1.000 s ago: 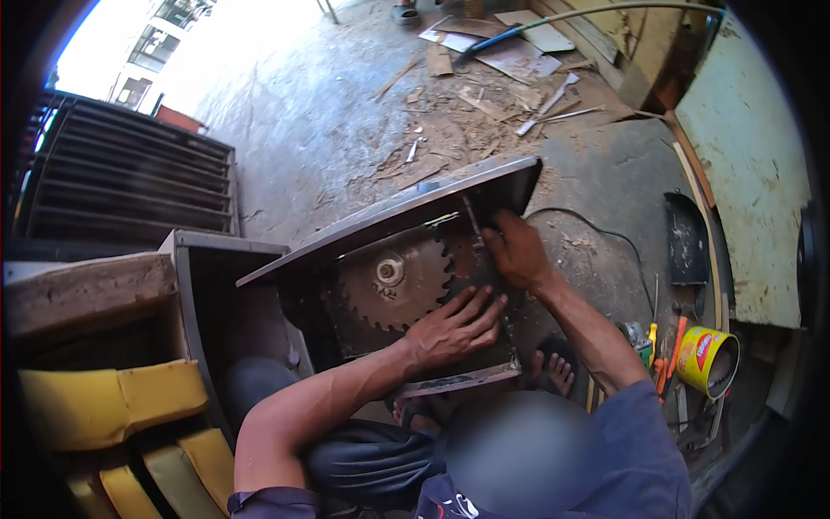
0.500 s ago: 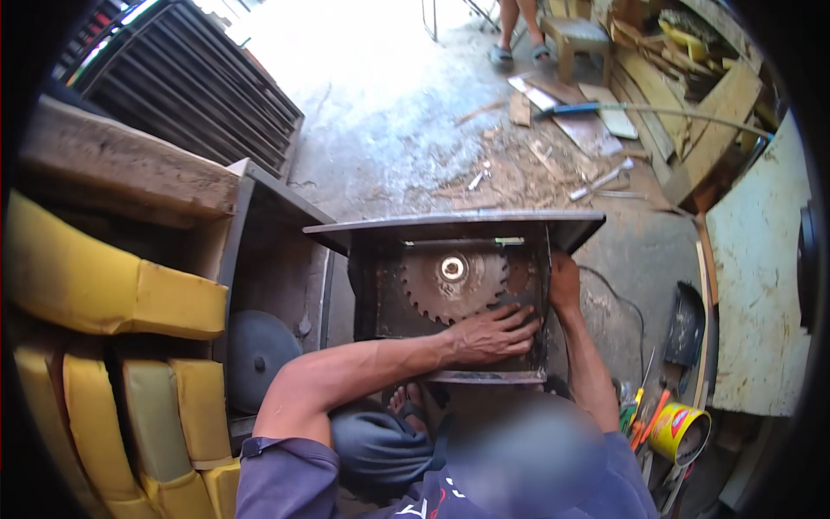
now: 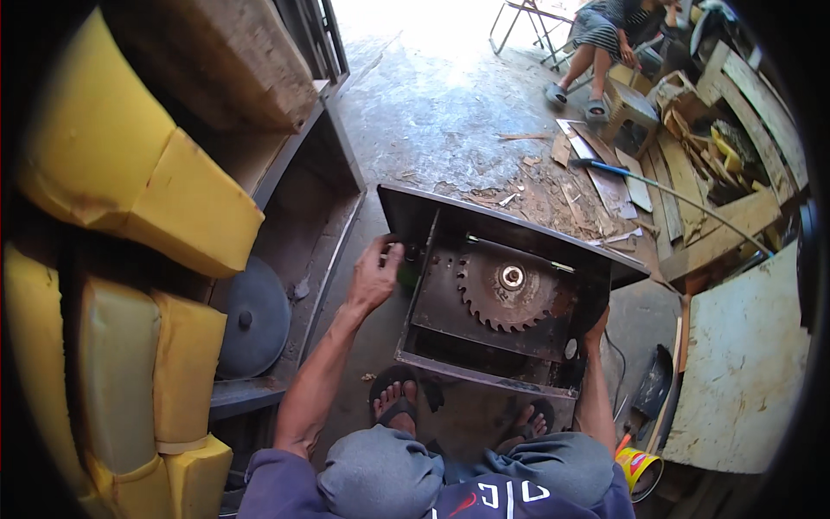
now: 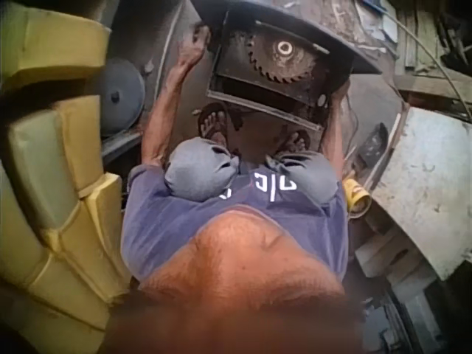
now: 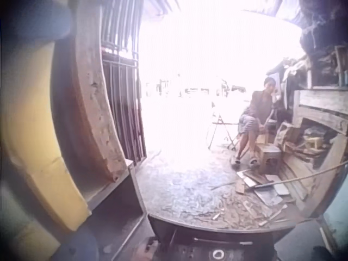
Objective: The person cleans and maintains a portable table saw by hand and with a screwdriver, then hammers the saw's top plate before handling a container of small metal parts.
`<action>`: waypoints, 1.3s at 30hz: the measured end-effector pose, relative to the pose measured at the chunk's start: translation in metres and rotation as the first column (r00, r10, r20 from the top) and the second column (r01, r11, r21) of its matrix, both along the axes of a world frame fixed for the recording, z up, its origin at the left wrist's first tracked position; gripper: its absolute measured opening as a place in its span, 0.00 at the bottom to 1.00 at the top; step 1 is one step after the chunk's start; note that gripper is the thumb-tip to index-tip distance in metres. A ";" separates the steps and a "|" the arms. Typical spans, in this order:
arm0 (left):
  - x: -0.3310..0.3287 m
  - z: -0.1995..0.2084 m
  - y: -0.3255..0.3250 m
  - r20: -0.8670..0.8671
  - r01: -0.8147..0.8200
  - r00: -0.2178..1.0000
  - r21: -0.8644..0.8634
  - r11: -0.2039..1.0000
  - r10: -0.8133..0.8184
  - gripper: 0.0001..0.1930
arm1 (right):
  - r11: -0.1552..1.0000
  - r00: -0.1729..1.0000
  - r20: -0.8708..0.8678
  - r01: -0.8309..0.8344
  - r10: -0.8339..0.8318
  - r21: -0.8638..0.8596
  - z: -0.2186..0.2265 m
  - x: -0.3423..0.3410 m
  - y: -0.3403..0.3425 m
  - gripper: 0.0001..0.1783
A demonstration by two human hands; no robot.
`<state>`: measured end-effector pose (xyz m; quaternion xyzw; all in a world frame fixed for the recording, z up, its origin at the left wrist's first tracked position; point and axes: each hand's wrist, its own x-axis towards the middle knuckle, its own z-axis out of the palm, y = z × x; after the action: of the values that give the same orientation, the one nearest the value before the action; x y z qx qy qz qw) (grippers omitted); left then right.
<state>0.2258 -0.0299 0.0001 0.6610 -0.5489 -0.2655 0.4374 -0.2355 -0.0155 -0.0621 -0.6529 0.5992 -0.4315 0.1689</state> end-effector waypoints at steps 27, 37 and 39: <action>-0.003 0.017 -0.051 0.019 0.184 0.969 0.610 0.771 -0.246 0.33 | 0.995 0.999 -0.028 0.023 -0.021 0.101 0.007 -0.005 -0.001 0.18; 0.006 -0.026 -0.040 0.094 0.088 0.987 0.368 0.926 -0.131 0.34 | 0.994 1.000 0.014 0.001 -0.003 0.114 -0.002 0.000 0.004 0.19; 0.010 -0.034 -0.039 0.003 0.096 0.995 0.124 0.988 -0.097 0.35 | 0.992 1.000 0.011 -0.012 0.010 0.125 -0.007 0.000 0.007 0.19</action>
<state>0.2357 -0.0693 -0.0336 0.6606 -0.5647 -0.3171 0.3796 -0.2355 -0.0089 -0.0696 -0.6420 0.6206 -0.3955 0.2152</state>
